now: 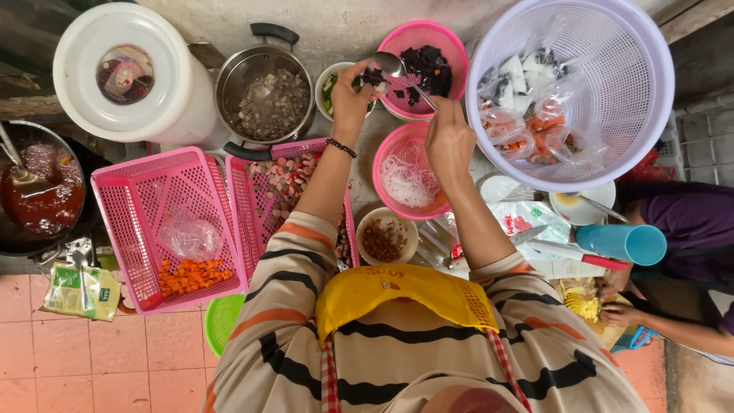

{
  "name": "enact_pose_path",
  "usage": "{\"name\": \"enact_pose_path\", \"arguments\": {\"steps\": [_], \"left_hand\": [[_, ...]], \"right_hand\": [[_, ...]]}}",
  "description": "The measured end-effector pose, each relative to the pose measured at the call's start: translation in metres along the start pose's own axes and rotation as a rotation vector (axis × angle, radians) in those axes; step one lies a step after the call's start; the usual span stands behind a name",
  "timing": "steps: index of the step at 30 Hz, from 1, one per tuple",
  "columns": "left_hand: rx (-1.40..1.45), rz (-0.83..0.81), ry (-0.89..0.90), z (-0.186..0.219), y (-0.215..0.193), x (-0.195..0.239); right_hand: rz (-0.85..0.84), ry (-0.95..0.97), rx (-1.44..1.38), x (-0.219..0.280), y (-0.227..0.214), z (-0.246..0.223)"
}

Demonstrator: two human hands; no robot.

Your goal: Preparing and packing various food ingredients like noodles and vegetables into small plastic bags.

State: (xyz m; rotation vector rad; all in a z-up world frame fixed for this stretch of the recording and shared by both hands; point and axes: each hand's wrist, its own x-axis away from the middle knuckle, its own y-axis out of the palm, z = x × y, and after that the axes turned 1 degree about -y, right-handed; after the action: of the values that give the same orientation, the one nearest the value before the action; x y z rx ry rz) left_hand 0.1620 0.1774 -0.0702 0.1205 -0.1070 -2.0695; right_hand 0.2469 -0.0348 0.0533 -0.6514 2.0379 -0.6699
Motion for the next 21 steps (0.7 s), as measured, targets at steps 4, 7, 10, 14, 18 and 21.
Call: {"name": "enact_pose_path", "arguments": {"steps": [4,7,10,14,18,21], "left_hand": [[0.003,-0.012,-0.035,0.012,0.006,0.006],[0.058,-0.044,-0.009,0.016,0.012,0.015],[0.121,-0.088,0.014,0.019,0.019,0.024],[0.081,-0.148,0.010,0.042,0.029,0.049],[0.038,-0.235,0.016,0.042,0.033,0.059],[0.032,-0.240,-0.019,0.042,0.033,0.064]], "right_hand": [[0.071,0.079,-0.059,-0.003,0.008,0.015],[0.057,0.152,-0.035,-0.007,0.038,0.048],[0.140,-0.025,0.113,-0.017,0.033,0.031],[0.151,-0.111,-0.032,-0.016,0.052,0.043],[-0.034,0.205,-0.322,-0.020,0.051,0.042],[-0.026,0.269,-0.281,-0.027,0.047,0.042]]}}
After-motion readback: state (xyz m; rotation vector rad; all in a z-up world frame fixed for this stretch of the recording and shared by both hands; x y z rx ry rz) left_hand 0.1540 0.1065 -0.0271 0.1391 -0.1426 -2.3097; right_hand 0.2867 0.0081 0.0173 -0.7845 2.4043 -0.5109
